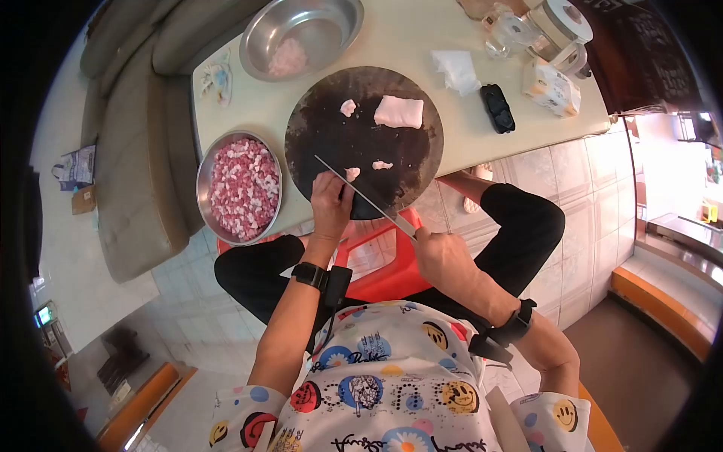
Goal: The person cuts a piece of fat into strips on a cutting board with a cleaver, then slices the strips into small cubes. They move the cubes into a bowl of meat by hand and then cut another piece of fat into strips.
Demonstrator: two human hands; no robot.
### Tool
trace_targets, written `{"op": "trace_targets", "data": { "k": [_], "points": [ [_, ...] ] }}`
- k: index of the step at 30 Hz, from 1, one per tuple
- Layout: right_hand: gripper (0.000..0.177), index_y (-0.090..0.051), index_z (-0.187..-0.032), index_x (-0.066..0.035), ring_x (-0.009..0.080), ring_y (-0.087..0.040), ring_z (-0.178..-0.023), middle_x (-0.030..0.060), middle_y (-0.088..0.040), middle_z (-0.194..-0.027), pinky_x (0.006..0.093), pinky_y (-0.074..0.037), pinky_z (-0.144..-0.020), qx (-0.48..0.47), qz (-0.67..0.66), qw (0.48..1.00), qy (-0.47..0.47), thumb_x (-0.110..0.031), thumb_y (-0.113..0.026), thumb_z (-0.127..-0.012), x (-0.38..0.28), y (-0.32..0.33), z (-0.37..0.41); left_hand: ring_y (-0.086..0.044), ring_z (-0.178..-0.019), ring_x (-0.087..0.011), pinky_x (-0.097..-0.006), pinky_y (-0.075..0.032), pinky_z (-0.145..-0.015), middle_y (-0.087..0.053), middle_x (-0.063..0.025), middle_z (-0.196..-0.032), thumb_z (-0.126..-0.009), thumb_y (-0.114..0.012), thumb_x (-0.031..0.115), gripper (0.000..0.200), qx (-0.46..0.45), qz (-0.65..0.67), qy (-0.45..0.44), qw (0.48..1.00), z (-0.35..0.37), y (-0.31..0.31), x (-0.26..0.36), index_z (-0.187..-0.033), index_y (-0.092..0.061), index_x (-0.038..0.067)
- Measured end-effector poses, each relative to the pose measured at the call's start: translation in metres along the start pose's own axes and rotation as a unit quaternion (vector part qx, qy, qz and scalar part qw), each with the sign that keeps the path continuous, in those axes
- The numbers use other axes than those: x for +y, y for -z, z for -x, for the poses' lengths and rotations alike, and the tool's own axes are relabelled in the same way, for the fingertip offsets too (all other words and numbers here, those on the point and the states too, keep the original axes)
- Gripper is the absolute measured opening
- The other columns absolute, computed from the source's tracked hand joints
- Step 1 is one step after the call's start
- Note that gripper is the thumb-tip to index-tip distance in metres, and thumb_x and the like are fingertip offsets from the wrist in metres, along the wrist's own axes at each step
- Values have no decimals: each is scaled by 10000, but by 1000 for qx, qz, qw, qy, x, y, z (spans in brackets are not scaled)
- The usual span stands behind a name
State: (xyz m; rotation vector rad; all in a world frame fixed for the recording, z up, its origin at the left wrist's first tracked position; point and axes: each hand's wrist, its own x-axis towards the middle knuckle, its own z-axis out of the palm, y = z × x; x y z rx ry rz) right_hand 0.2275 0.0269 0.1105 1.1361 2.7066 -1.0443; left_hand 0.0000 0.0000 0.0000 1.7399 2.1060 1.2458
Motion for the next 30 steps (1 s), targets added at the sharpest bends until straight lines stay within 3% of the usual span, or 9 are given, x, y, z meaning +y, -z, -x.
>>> {"op": "trace_targets", "data": {
  "k": [5, 9, 18, 20, 25, 28, 30],
  "points": [
    [81, -486, -792, 33, 379, -586, -539, 199, -563, -578, 454, -477, -519, -10, 5, 1000, -26, -39, -521, -775, -1, 4, -12, -582, -825, -271, -369, -439, -726, -613, -94, -869, -687, -653, -32, 120, 42, 15, -15, 999, -8, -9, -5, -793, -622, 15],
    [80, -492, -795, 37, 376, -594, -547, 193, -563, -576, 447, -482, -516, -19, 21, 999, -29, -28, -525, -761, -2, 0, -19, -578, -826, -276, -371, -436, -724, -601, -97, -871, -683, -657, -26, 142, 3, -4, -18, 1000, -6, -6, -9, -811, -610, 14],
    [156, -502, -864, 54, 380, -628, -641, 235, -600, -657, 458, -506, -569, 38, 4, 998, 58, -17, -527, -727, -33, -28, -129, -553, -797, -282, -386, -423, -714, -583, -99, -867, -666, -685, 10, 320, 46, 4, -34, 998, -7, -7, -4, -980, -627, 38],
    [157, -509, -870, 52, 379, -630, -654, 238, -600, -659, 461, -506, -585, 26, 18, 999, 38, -24, -531, -735, -26, -23, -112, -555, -804, -281, -385, -423, -719, -590, -96, -880, -683, -681, 13, 272, 19, -25, -27, 999, -5, -8, -5, -947, -623, 38],
    [125, -536, -827, 51, 403, -623, -657, 243, -606, -680, 462, -501, -586, 22, 13, 999, -23, -46, -578, -760, 9, -18, -57, -561, -810, -298, -375, -425, -721, -600, -104, -899, -695, -688, 5, 248, 49, -7, -48, 998, -2, -10, -10, -929, -611, 29],
    [136, -526, -829, 52, 428, -601, -643, 256, -582, -642, 480, -478, -571, 103, -51, 993, -23, -80, -558, -816, 14, -10, -50, -561, -805, -303, -379, -434, -750, -596, -104, -881, -689, -705, 18, 297, 32, 6, -10, 999, -8, -6, -1, -970, -609, 25],
    [161, -528, -846, 55, 440, -585, -627, 264, -564, -619, 490, -465, -564, 115, -88, 989, -37, -106, -542, -846, 10, -7, -48, -557, -821, -306, -381, -444, -784, -593, -112, -891, -684, -711, 15, 351, 1, 82, 107, 991, -10, 1, 8, -1019, -606, 21]
  ]
}}
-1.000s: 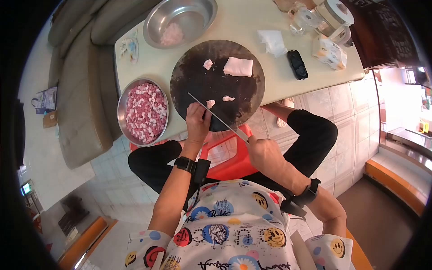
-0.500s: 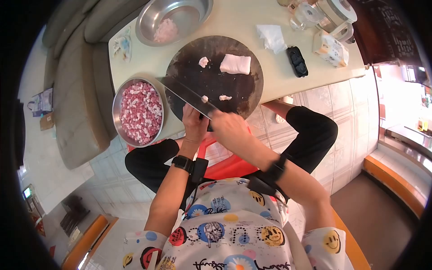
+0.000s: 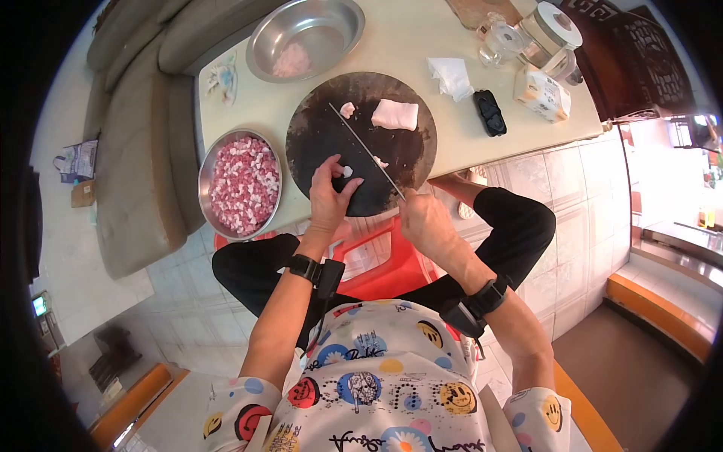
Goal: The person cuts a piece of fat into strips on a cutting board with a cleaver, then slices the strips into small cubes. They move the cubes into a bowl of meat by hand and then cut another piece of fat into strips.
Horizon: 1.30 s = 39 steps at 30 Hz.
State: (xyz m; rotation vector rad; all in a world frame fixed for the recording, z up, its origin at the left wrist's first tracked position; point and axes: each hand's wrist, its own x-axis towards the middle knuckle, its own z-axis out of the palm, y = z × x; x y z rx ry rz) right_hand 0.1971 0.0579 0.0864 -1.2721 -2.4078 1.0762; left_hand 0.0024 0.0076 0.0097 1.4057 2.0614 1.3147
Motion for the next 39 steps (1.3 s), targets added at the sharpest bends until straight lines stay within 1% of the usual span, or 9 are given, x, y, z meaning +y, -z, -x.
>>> {"op": "trace_targets", "data": {
  "k": [10, 16, 19, 21, 25, 29, 33, 36, 39],
  "points": [
    [126, -523, -810, 66, 448, -567, -609, 277, -548, -621, 482, -455, -561, -13, -21, 999, -24, -59, -526, -826, -12, 4, 27, -557, -888, -324, -386, -466, -745, -568, -141, -919, -712, -660, 10, 248, -142, -82, -80, 983, -21, 16, -8, -958, -632, 4],
    [176, -512, -759, 73, 474, -541, -636, 299, -511, -608, 489, -428, -567, 35, -74, 994, -77, -78, -528, -847, -2, 16, 41, -587, -823, -336, -396, -469, -742, -597, -142, -836, -733, -633, 7, 157, -136, -136, 24, 981, -27, 5, 5, -891, -635, 7],
    [197, -509, -743, 71, 472, -539, -627, 295, -507, -602, 493, -421, -566, 42, -70, 990, -114, -85, -527, -861, 0, 27, 46, -606, -832, -329, -394, -479, -755, -625, -142, -844, -744, -625, 27, 139, -107, -28, 57, 992, -30, -17, 12, -882, -643, 16],
    [203, -508, -745, 74, 469, -537, -614, 291, -506, -596, 490, -412, -557, 66, -70, 990, -103, -86, -525, -869, 5, 28, 50, -603, -899, -317, -391, -488, -779, -635, -139, -944, -751, -627, 56, 128, -98, -62, -62, 991, -31, -32, 21, -872, -651, 22],
    [202, -508, -747, 77, 466, -540, -614, 291, -506, -597, 477, -408, -548, 50, -102, 980, -161, -82, -522, -871, 1, 37, 55, -573, -973, -311, -395, -490, -796, -612, -118, -990, -733, -611, 41, 103, -200, -166, -71, 963, -29, -46, 34, -830, -645, 30],
    [194, -505, -752, 77, 453, -549, -612, 288, -505, -598, 460, -408, -534, 53, -114, 979, -157, -75, -515, -871, 12, 37, 58, -633, -747, -270, -352, -516, -685, -632, -104, -809, -690, -626, 5, 107, -114, -112, -37, 986, -39, -51, 22, -790, -653, 33],
    [188, -502, -756, 76, 452, -545, -608, 282, -503, -594, 453, -408, -526, 42, -141, 973, -175, -73, -517, -869, 12, 41, 55, -577, -585, -100, -273, -476, -565, -617, -37, -612, -742, -644, 41, 122, -21, 189, 231, 954, -76, -39, -12, -853, -676, 4],
    [182, -506, -760, 77, 453, -542, -606, 280, -506, -595, 449, -411, -526, 37, -161, 973, -163, -69, -519, -867, 15, 40, 48, -588, -603, -130, -286, -481, -580, -626, -61, -658, -747, -674, 76, 133, 17, 165, 215, 962, -104, -28, -17, -847, -669, -12],
    [177, -512, -768, 75, 449, -540, -596, 277, -505, -590, 450, -413, -523, 26, -171, 972, -157, -71, -523, -868, 9, 40, 34, -598, -625, -137, -259, -476, -589, -630, -80, -734, -746, -670, 57, 134, 36, -62, 85, 994, -119, -27, -15, -862, -672, -10]
  ]
}}
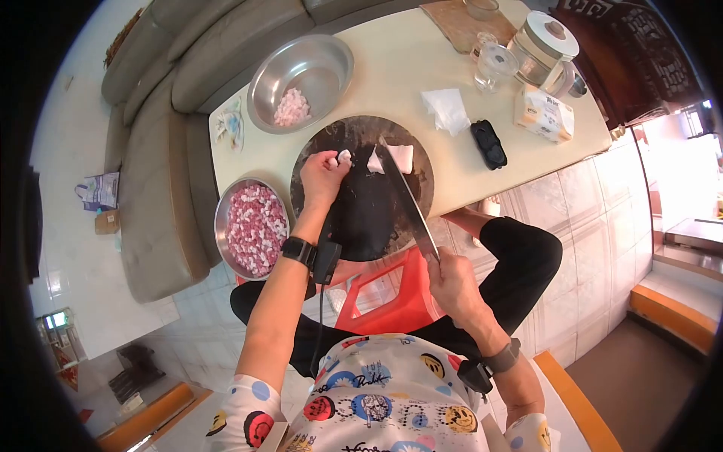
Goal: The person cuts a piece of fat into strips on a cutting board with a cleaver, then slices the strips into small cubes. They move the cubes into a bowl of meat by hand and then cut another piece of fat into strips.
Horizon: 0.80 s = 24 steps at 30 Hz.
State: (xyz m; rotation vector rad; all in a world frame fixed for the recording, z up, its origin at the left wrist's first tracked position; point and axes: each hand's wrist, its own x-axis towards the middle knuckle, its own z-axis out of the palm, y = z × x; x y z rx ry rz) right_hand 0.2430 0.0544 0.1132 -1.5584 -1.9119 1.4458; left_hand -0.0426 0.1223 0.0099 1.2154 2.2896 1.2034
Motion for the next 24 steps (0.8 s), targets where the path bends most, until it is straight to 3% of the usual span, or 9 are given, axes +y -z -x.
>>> {"op": "trace_targets", "data": {
  "k": [2, 3, 6, 10, 12, 13, 17, 19, 24],
  "points": [
    [180, -513, -773, 74, 449, -537, -592, 278, -503, -588, 453, -411, -520, 7, 0, 1000, 20, -77, -523, -871, -3, -3, -6, -604, -708, -284, -354, -494, -669, -590, -116, -817, -715, -709, 98, 160, -36, -64, -52, 996, -2, -6, -3, -839, -663, 7],
    [183, -514, -777, 72, 449, -535, -588, 279, -500, -585, 456, -409, -517, 14, 1, 999, 40, -83, -524, -874, -5, -5, -8, -597, -738, -327, -389, -487, -697, -576, -130, -822, -705, -700, 98, 166, -55, -22, -17, 998, -3, -9, -4, -849, -663, 25],
    [187, -519, -797, 73, 455, -535, -597, 284, -503, -593, 465, -410, -525, -4, 2, 1000, 17, -95, -524, -881, -14, -6, -14, -596, -748, -334, -404, -477, -689, -566, -151, -813, -711, -684, 105, 150, -69, -71, -63, 993, -4, -12, -6, -840, -661, 30],
    [189, -522, -810, 76, 456, -538, -607, 287, -511, -602, 468, -415, -539, -20, 21, 1000, 14, -97, -519, -886, -26, -6, -17, -616, -734, -332, -394, -486, -677, -601, -167, -790, -713, -674, 111, 133, -89, -84, -42, 992, 7, 7, 4, -812, -665, 23],
    [191, -523, -808, 76, 455, -543, -609, 286, -517, -604, 473, -417, -542, -21, 41, 998, 32, -98, -521, -887, -31, -7, -16, -632, -706, -330, -383, -495, -665, -631, -174, -745, -707, -679, 117, 130, -131, -59, 81, 986, 21, 26, 13, -784, -667, 14],
    [191, -523, -808, 76, 455, -543, -609, 286, -517, -604, 473, -417, -542, -23, 42, 998, 31, -98, -521, -887, -31, -9, -16, -603, -549, -218, -348, -470, -552, -603, -122, -596, -712, -709, 132, 150, -134, -84, 77, 984, 28, 30, 5, -780, -669, 4],
    [186, -528, -815, 71, 453, -548, -605, 279, -521, -600, 483, -418, -536, -37, 58, 996, 55, -103, -532, -881, -29, -20, -13, -605, -562, -211, -332, -475, -562, -610, -107, -611, -713, -725, 128, 157, -156, -79, 147, 974, 52, 41, -7, -806, -675, 12],
    [182, -533, -822, 69, 452, -550, -604, 276, -523, -601, 488, -419, -537, -45, 79, 994, 59, -104, -538, -876, -27, -25, -10, -618, -609, -214, -326, -485, -580, -621, -105, -696, -727, -722, 102, 155, -112, -68, 34, 991, 60, 40, -10, -844, -672, 12],
    [147, -517, -869, 56, 447, -560, -604, 264, -533, -590, 497, -437, -545, -53, 109, 989, 87, -89, -540, -856, -20, -38, -8, -604, -730, -303, -383, -486, -655, -591, -115, -812, -757, -669, 78, 106, -83, -33, -14, 996, 70, 35, -9, -853, -668, 31]
  ]
}}
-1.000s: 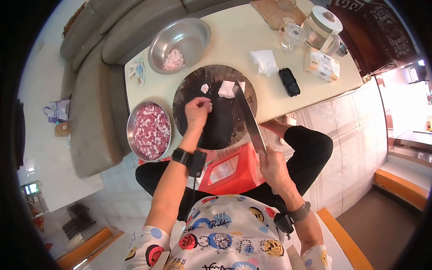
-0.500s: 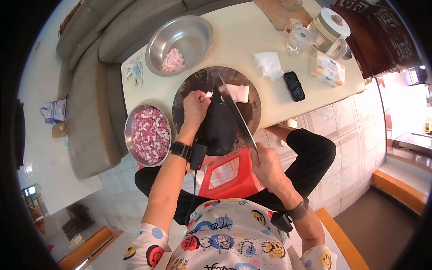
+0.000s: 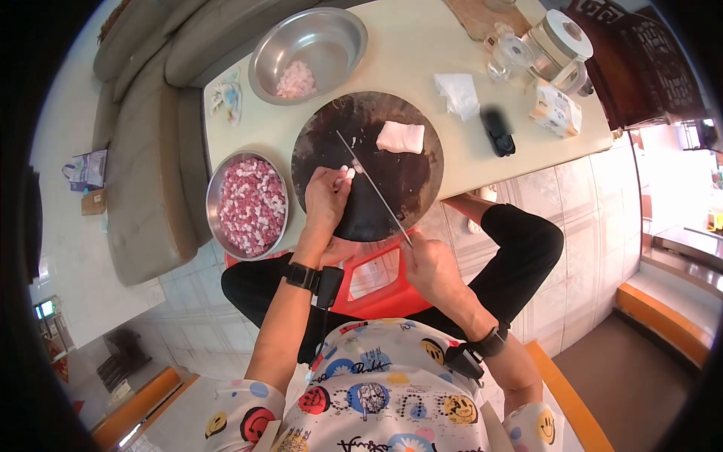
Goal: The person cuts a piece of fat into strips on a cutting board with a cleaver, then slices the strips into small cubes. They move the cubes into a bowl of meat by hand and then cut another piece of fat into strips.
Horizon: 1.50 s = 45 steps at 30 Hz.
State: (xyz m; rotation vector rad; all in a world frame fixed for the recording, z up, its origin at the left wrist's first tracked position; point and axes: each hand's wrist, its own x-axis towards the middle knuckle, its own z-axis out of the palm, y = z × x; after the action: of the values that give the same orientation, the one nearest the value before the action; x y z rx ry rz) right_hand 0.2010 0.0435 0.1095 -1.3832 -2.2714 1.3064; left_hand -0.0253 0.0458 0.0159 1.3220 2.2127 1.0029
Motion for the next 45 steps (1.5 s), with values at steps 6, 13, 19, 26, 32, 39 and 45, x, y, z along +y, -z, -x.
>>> {"op": "trace_targets", "data": {
  "k": [6, 13, 19, 26, 32, 39, 45],
  "points": [
    [174, -476, -860, 62, 434, -569, -569, 246, -535, -564, 487, -453, -522, -5, 58, 998, 31, -93, -552, -839, 7, -11, 1, -588, -747, -315, -400, -483, -664, -580, -122, -810, -727, -653, 50, 104, 22, -25, -66, 997, 10, -5, -6, -828, -647, 29],
    [188, -512, -776, 54, 451, -557, -596, 267, -522, -565, 495, -438, -538, -29, 78, 996, 29, -112, -549, -857, 10, -6, 2, -574, -736, -332, -422, -468, -646, -557, -138, -772, -718, -646, 47, 78, 11, -48, -26, 998, 16, -2, 0, -784, -617, 19],
    [90, -485, -778, 43, 386, -580, -529, 218, -554, -570, 468, -466, -507, -76, 145, 983, 84, -19, -542, -747, 14, -2, -1, -546, -694, -339, -437, -447, -626, -527, -140, -734, -719, -642, 42, 76, 31, -52, -41, 997, 22, -4, 1, -768, -592, 13],
    [126, -517, -819, 52, 377, -623, -605, 221, -590, -628, 435, -512, -567, -47, 145, 980, 127, -14, -547, -715, -4, -40, -66, -541, -681, -339, -435, -444, -612, -517, -139, -719, -736, -643, 51, 81, 65, -23, -112, 991, 20, -13, -13, -792, -598, 13],
    [98, -546, -803, 31, 375, -633, -640, 218, -609, -673, 431, -518, -588, -67, 185, 972, 127, -24, -565, -724, -19, -38, -68, -569, -662, -319, -411, -456, -596, -556, -146, -730, -760, -659, 95, 150, 89, -24, -31, 995, 20, 5, -32, -890, -664, 20],
    [134, -540, -820, 52, 423, -581, -618, 238, -564, -622, 456, -467, -560, 0, 12, 997, 81, -80, -542, -847, 12, -10, -21, -627, -805, -314, -365, -509, -711, -631, -177, -916, -770, -621, 49, 161, 24, 89, 41, 995, -12, -1, -16, -919, -678, 23],
    [170, -536, -822, 85, 433, -525, -572, 278, -504, -599, 454, -396, -532, 78, -108, 991, 29, -71, -514, -884, 16, 7, -6, -588, -955, -311, -401, -490, -803, -602, -144, -961, -700, -655, 52, 169, -139, -101, -34, 985, -15, 9, 18, -867, -682, 50]
  ]
}}
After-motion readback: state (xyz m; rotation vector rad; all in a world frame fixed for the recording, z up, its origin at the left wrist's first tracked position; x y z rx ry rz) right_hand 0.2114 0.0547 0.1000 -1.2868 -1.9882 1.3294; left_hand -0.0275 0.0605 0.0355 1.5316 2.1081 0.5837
